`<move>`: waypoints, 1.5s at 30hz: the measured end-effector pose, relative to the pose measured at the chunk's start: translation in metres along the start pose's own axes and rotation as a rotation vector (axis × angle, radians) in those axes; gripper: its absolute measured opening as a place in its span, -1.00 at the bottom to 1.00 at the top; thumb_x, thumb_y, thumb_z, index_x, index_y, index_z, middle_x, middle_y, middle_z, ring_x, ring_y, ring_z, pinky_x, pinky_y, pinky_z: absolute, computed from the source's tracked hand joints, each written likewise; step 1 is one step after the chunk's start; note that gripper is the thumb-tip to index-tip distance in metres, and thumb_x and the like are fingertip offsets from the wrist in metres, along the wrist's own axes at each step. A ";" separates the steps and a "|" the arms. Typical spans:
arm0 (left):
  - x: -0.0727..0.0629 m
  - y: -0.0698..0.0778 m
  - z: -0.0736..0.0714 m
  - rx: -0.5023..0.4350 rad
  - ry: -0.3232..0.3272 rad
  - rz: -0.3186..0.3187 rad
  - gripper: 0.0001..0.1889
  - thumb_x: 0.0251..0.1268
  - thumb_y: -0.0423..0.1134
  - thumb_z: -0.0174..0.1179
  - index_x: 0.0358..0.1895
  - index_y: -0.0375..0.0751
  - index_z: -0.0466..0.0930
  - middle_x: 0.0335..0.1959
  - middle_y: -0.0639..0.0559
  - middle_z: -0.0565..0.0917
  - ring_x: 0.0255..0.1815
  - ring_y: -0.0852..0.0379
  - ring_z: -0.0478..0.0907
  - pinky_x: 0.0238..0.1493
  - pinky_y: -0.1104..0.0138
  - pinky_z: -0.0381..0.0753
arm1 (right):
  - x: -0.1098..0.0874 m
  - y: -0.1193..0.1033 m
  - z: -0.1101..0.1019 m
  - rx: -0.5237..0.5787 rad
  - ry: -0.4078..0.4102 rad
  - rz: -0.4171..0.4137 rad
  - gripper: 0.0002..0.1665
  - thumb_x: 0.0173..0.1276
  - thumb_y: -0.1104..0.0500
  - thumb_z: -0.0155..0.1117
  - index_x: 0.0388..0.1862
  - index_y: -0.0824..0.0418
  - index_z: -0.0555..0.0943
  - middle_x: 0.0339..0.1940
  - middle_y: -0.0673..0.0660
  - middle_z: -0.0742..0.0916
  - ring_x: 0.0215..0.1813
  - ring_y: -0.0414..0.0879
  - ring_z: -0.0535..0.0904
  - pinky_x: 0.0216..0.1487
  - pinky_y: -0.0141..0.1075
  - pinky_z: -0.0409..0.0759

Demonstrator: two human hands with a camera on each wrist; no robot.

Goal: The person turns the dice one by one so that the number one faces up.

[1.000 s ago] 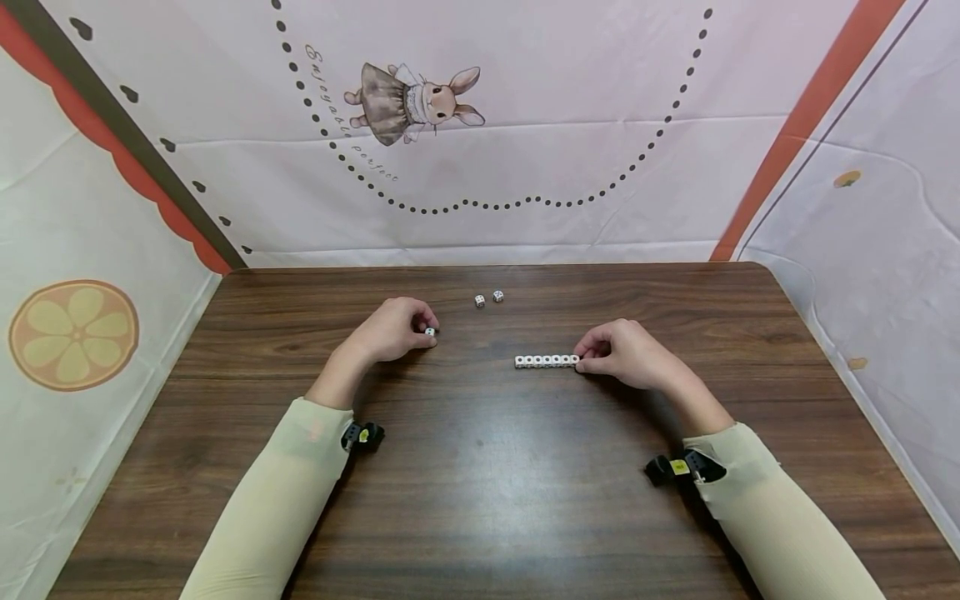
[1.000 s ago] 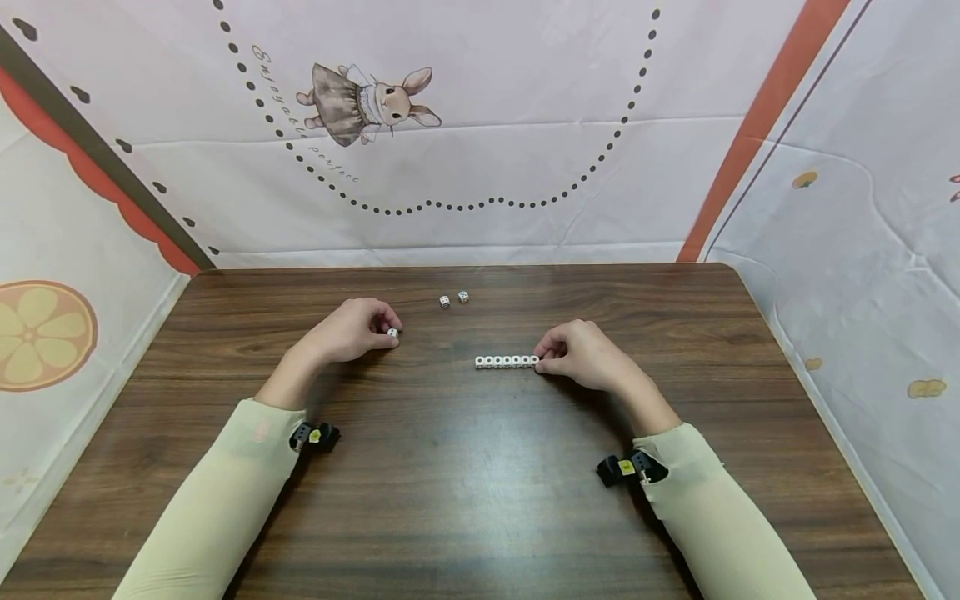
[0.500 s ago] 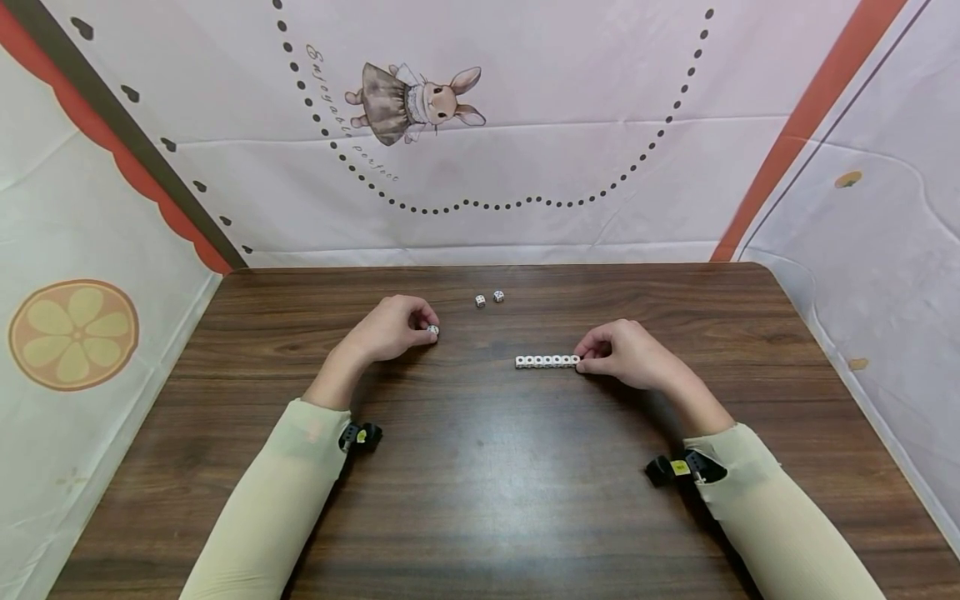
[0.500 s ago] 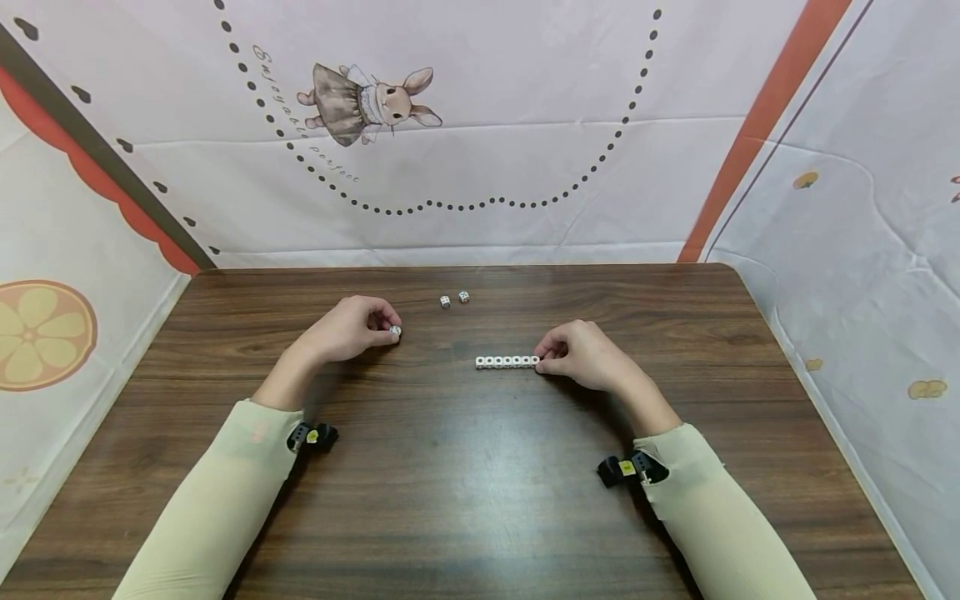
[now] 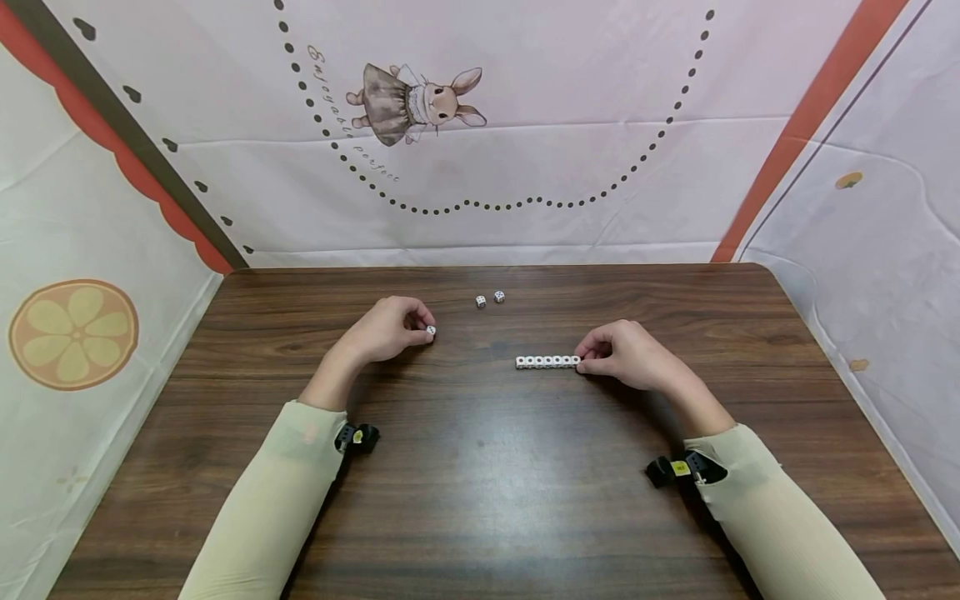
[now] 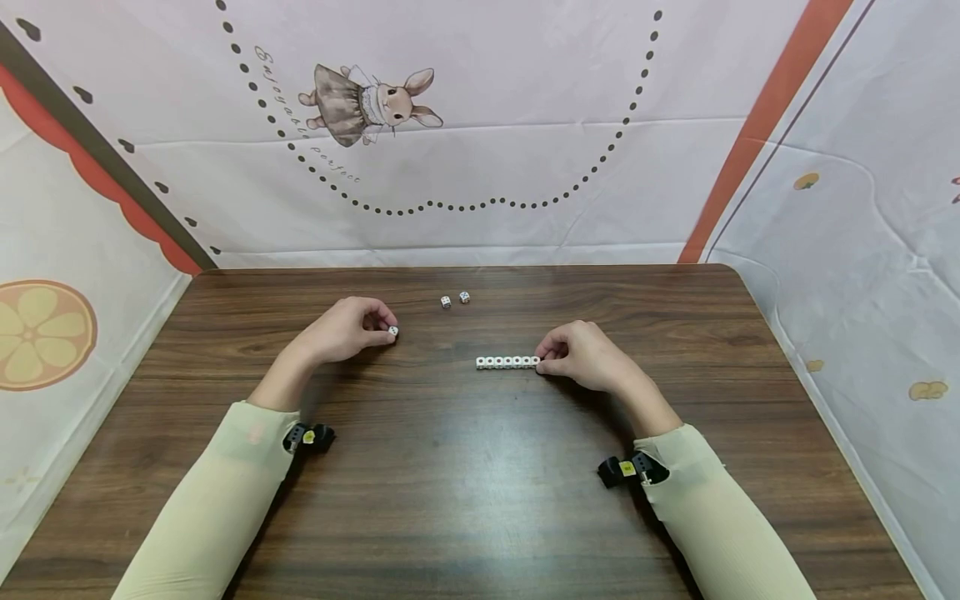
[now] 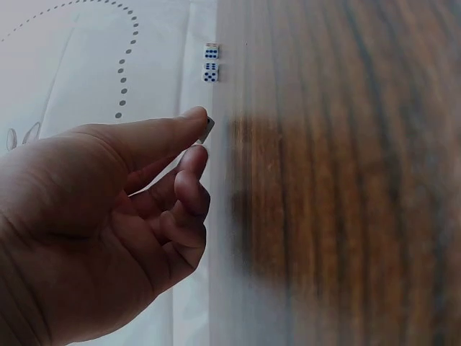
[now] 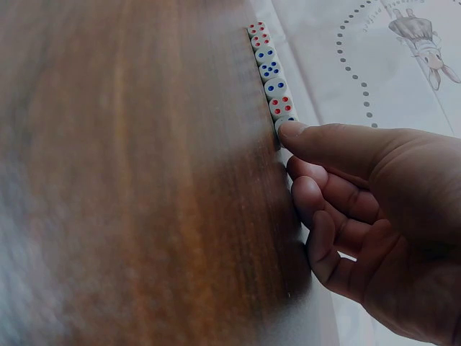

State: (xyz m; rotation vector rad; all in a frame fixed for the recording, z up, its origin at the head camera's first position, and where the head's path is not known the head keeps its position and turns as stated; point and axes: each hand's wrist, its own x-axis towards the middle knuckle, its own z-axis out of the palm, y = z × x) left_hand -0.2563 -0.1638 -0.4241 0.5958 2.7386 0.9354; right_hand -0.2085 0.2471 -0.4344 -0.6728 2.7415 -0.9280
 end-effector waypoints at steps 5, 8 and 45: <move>-0.001 -0.001 -0.001 -0.010 -0.004 0.002 -0.89 0.39 -0.32 0.44 -0.12 -0.20 0.73 -0.27 0.01 0.70 -0.20 0.05 0.58 -0.09 0.19 0.50 | 0.000 0.000 0.000 0.006 0.000 -0.001 -0.93 0.35 0.19 0.58 -0.22 0.10 0.82 -0.41 -0.15 0.75 -0.30 -0.17 0.63 -0.17 -0.18 0.59; -0.002 -0.002 -0.001 -0.009 -0.005 0.004 -0.90 0.39 -0.32 0.44 -0.13 -0.21 0.73 -0.29 0.01 0.70 -0.23 0.06 0.58 -0.14 0.20 0.49 | 0.000 0.000 0.000 0.005 0.001 -0.004 -0.93 0.35 0.18 0.58 -0.22 0.09 0.82 -0.41 -0.15 0.75 -0.30 -0.17 0.63 -0.17 -0.18 0.59; 0.004 -0.001 0.005 0.046 -0.034 0.014 -0.85 0.38 -0.33 0.45 -0.05 -0.17 0.75 -0.29 0.01 0.64 -0.23 0.04 0.53 -0.09 0.15 0.50 | 0.000 0.000 0.000 -0.003 -0.001 -0.002 -0.92 0.35 0.18 0.58 -0.21 0.10 0.82 -0.41 -0.15 0.75 -0.29 -0.17 0.64 -0.14 -0.16 0.60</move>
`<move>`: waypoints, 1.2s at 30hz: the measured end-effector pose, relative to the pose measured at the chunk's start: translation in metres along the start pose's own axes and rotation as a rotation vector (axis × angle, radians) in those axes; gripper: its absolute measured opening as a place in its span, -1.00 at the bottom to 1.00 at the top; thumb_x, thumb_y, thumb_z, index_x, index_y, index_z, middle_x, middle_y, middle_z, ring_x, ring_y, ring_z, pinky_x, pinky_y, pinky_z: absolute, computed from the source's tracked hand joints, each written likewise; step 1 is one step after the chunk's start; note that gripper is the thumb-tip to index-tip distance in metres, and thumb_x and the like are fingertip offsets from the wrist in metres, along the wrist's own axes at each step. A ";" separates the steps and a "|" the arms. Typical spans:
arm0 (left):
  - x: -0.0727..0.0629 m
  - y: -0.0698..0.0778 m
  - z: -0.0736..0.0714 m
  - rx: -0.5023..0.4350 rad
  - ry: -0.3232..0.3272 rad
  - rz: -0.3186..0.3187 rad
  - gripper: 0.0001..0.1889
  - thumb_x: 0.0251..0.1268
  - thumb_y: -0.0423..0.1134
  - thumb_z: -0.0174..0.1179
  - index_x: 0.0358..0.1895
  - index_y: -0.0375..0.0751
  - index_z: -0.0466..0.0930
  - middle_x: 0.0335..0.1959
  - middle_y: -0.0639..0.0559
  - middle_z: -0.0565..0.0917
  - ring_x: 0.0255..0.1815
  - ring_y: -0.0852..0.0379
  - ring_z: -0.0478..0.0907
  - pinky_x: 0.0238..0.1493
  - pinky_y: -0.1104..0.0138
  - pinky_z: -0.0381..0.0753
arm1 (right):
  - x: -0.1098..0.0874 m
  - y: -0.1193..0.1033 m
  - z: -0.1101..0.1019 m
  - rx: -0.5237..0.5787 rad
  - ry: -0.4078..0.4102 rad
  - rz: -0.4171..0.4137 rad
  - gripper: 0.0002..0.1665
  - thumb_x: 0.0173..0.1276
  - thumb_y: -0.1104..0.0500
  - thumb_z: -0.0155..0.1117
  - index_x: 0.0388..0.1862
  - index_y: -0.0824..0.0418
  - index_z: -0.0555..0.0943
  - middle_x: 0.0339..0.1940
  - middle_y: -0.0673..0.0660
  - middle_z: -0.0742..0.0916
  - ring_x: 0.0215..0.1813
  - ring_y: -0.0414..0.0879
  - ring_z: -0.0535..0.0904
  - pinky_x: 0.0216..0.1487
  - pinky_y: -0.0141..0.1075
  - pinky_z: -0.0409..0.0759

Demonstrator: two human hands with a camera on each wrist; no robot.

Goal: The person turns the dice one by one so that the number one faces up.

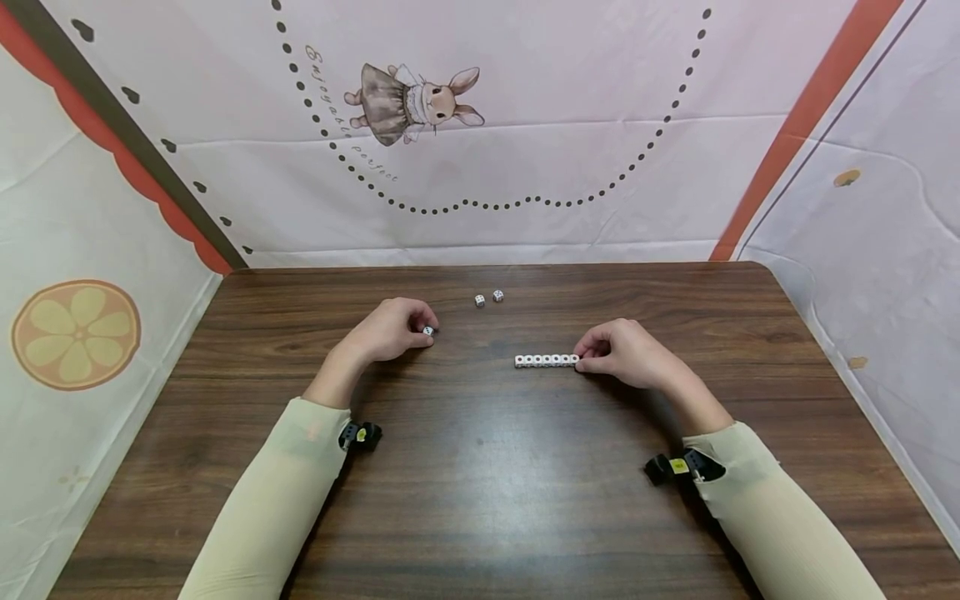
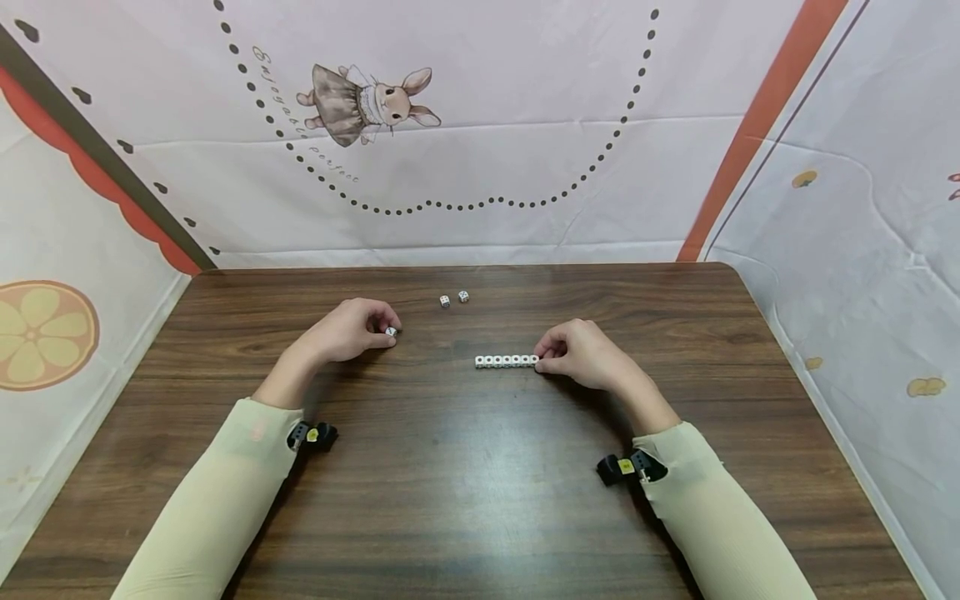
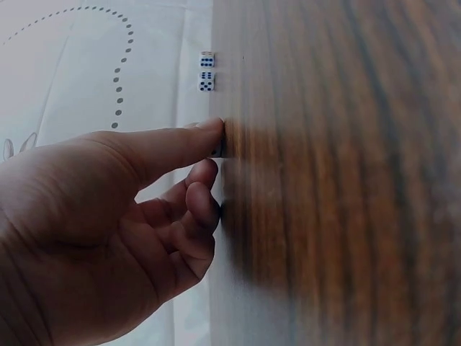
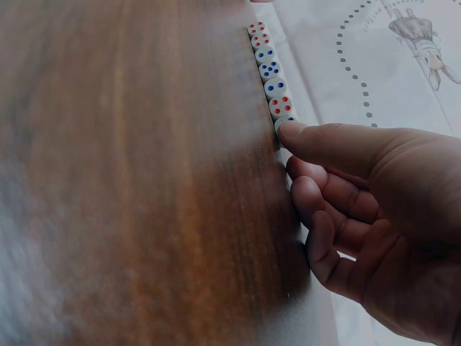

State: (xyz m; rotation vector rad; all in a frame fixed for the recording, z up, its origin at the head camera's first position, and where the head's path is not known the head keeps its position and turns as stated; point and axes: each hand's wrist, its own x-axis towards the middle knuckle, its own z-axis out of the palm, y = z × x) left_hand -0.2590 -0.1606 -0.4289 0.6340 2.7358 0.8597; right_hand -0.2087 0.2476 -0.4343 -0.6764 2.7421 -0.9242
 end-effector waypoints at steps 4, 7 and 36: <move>0.000 0.001 0.000 0.000 0.000 -0.014 -0.89 0.40 -0.31 0.44 -0.10 -0.14 0.74 -0.29 0.02 0.65 -0.24 0.06 0.53 -0.12 0.16 0.50 | 0.000 0.001 0.000 0.002 0.001 -0.002 -0.93 0.35 0.18 0.58 -0.21 0.09 0.82 -0.41 -0.15 0.75 -0.29 -0.17 0.64 -0.15 -0.17 0.60; -0.001 0.001 -0.001 -0.012 0.003 -0.015 -0.89 0.40 -0.31 0.44 -0.10 -0.13 0.73 -0.28 0.02 0.66 -0.23 0.06 0.54 -0.11 0.16 0.50 | 0.000 0.001 0.000 0.002 0.004 -0.005 -0.93 0.35 0.19 0.58 -0.21 0.09 0.82 -0.41 -0.15 0.75 -0.30 -0.18 0.64 -0.16 -0.18 0.60; -0.005 -0.009 -0.004 -0.093 -0.002 -0.022 -0.89 0.40 -0.29 0.45 -0.12 -0.18 0.74 -0.31 0.02 0.69 -0.25 0.07 0.57 -0.14 0.18 0.51 | -0.001 0.000 0.000 0.005 -0.005 0.002 -0.93 0.37 0.19 0.57 -0.20 0.11 0.82 -0.40 -0.14 0.76 -0.29 -0.17 0.64 -0.16 -0.17 0.60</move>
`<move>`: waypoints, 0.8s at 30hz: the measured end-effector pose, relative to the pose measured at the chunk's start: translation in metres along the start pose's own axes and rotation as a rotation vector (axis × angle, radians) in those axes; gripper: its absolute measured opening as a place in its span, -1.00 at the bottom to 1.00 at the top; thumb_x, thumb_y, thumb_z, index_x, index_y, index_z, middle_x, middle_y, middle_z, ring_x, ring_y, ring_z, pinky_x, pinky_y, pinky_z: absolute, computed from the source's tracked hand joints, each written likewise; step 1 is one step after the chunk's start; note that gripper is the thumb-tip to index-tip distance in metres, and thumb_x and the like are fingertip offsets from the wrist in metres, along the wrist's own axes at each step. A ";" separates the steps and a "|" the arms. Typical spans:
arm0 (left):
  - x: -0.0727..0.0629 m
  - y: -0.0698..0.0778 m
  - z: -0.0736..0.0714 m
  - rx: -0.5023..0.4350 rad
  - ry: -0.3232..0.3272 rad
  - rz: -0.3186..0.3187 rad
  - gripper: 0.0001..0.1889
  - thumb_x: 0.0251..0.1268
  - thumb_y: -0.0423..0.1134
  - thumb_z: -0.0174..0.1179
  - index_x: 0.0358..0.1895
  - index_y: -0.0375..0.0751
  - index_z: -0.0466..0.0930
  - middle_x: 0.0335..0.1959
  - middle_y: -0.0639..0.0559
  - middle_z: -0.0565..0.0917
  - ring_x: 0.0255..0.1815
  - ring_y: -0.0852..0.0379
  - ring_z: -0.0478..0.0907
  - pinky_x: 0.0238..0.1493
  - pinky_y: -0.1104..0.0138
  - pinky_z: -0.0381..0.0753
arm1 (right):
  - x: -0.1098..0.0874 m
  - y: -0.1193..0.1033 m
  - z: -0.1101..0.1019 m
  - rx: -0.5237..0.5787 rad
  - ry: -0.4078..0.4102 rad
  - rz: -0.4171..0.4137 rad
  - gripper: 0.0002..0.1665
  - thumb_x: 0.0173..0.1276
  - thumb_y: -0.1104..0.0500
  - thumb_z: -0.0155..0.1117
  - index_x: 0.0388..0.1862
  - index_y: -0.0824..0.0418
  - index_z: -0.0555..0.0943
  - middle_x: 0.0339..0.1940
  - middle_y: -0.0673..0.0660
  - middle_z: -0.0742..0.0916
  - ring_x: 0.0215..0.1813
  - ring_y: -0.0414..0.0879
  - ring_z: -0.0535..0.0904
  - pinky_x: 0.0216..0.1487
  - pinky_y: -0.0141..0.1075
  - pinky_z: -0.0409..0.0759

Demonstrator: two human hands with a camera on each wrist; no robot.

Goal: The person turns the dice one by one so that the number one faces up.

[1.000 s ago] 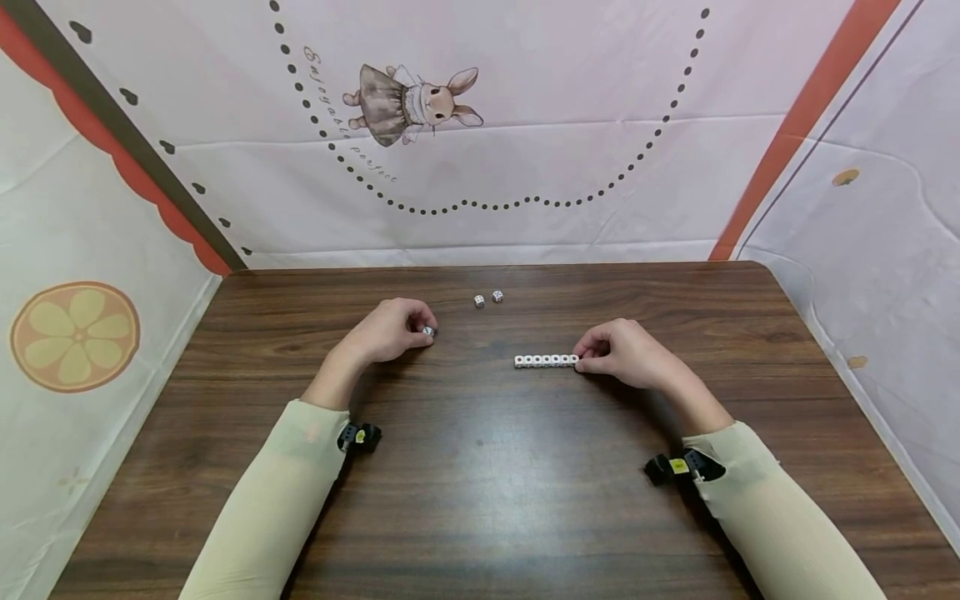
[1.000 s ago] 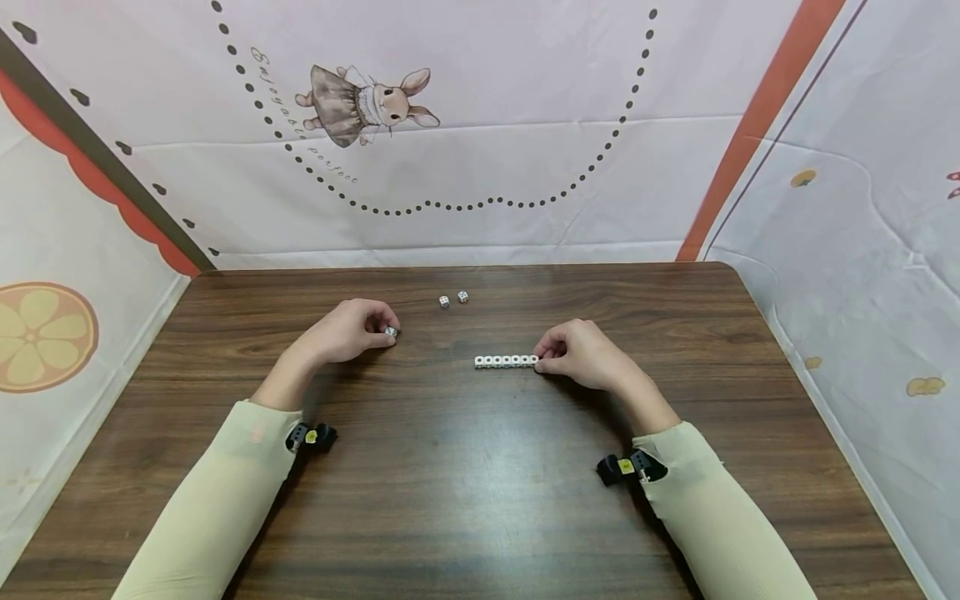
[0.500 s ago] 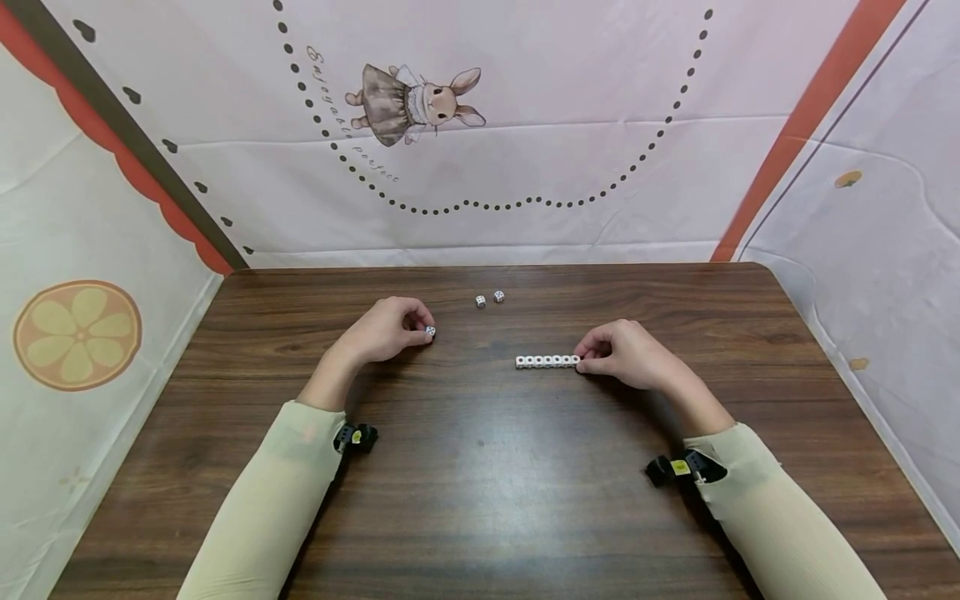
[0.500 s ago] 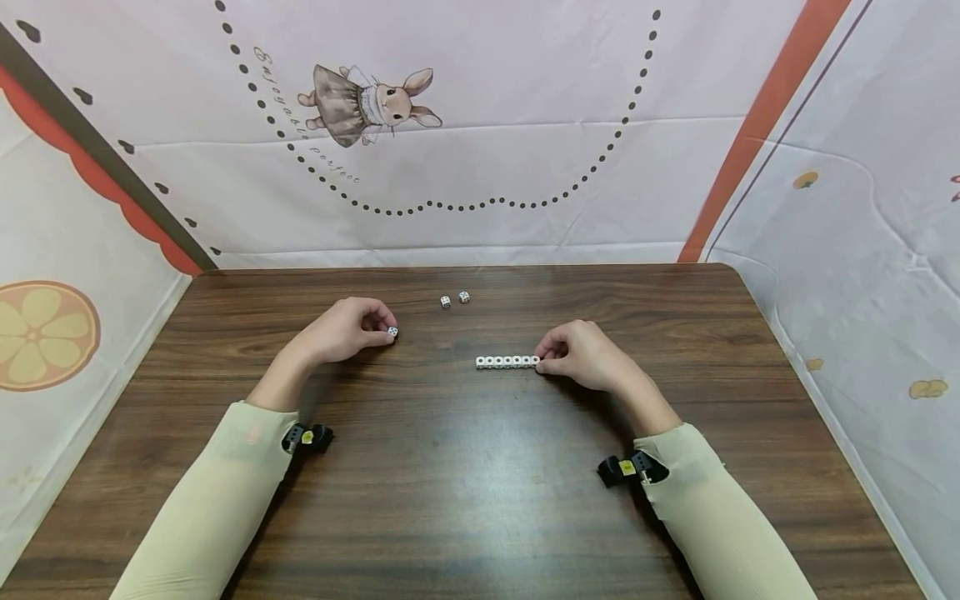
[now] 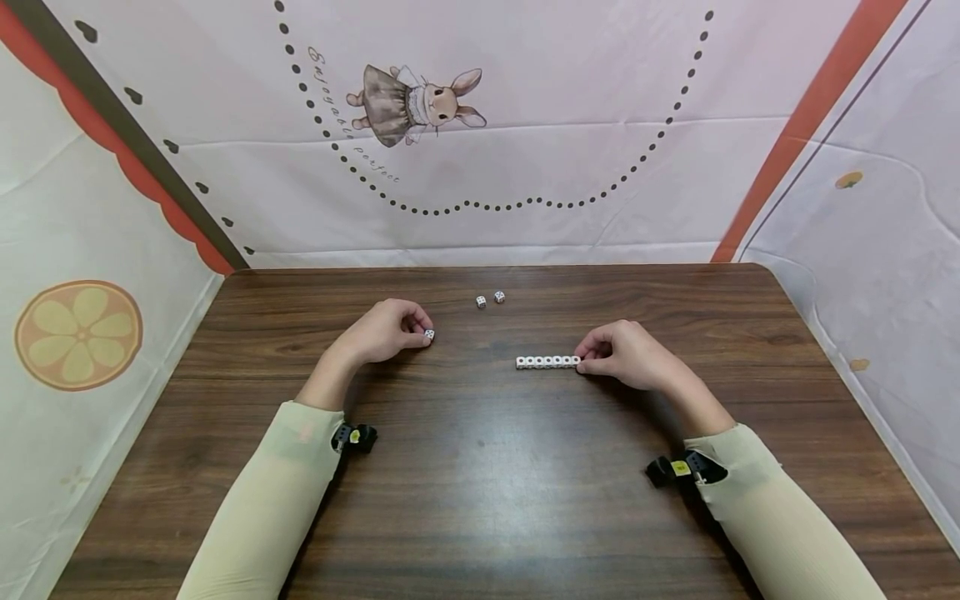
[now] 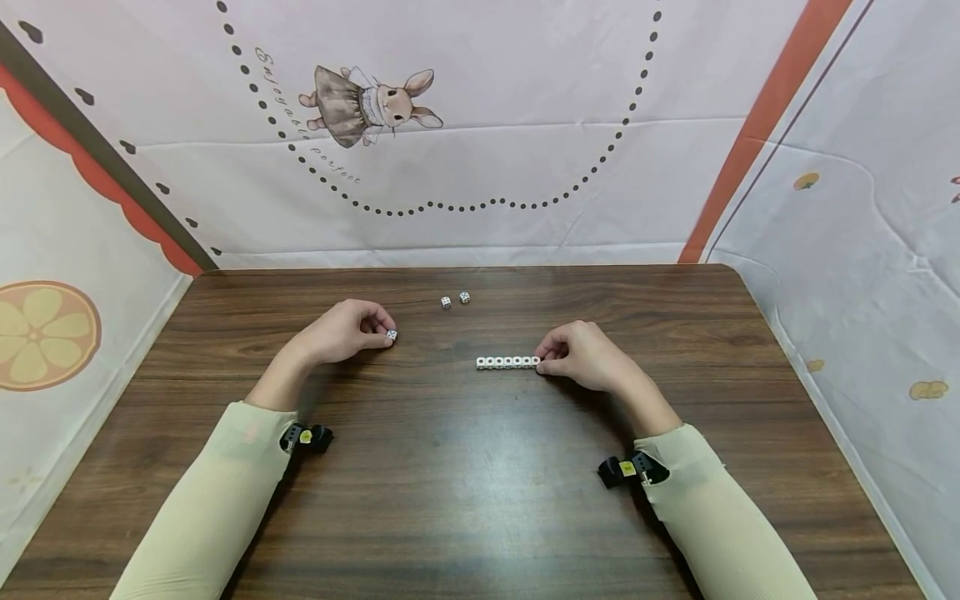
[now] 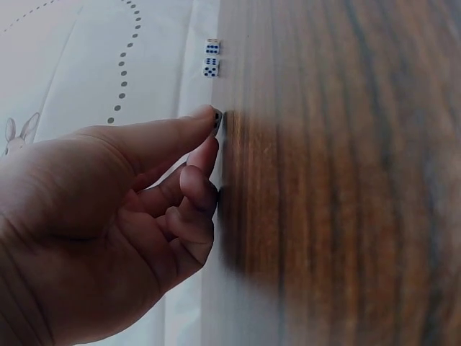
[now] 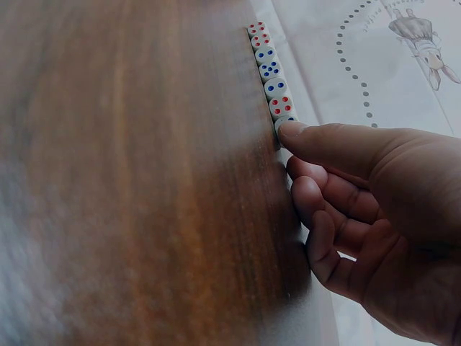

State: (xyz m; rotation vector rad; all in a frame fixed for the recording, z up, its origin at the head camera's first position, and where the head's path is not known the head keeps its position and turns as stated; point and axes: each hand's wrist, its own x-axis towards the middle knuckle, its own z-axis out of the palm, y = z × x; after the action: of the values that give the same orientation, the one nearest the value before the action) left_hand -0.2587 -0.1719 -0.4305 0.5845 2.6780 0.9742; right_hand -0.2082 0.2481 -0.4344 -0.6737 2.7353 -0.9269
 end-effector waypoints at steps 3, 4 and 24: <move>0.000 0.000 0.000 -0.010 -0.006 0.001 -0.89 0.39 -0.32 0.45 -0.11 -0.19 0.74 -0.31 0.02 0.69 -0.25 0.07 0.57 -0.13 0.18 0.52 | 0.000 0.000 0.000 0.001 0.001 0.001 -0.92 0.36 0.19 0.57 -0.20 0.11 0.82 -0.40 -0.14 0.76 -0.29 -0.18 0.64 -0.16 -0.18 0.60; 0.000 0.000 0.000 -0.012 -0.007 0.002 -0.89 0.39 -0.32 0.45 -0.10 -0.20 0.74 -0.30 0.02 0.70 -0.25 0.07 0.57 -0.12 0.18 0.52 | 0.000 0.000 0.000 0.001 0.001 0.002 -0.92 0.36 0.19 0.57 -0.20 0.11 0.82 -0.40 -0.14 0.76 -0.29 -0.18 0.64 -0.16 -0.18 0.60; -0.001 0.004 0.000 0.049 0.015 -0.023 -0.83 0.61 -0.26 0.19 0.05 -0.21 0.72 -0.14 -0.03 0.72 -0.14 0.03 0.56 -0.01 0.11 0.51 | 0.000 0.000 0.000 0.017 -0.001 0.008 -0.93 0.37 0.19 0.57 -0.21 0.10 0.82 -0.40 -0.14 0.76 -0.30 -0.17 0.64 -0.17 -0.18 0.59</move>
State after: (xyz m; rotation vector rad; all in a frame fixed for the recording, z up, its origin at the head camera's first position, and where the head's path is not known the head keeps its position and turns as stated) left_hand -0.2565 -0.1692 -0.4275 0.5570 2.7224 0.9120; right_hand -0.2077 0.2482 -0.4338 -0.6602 2.7237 -0.9471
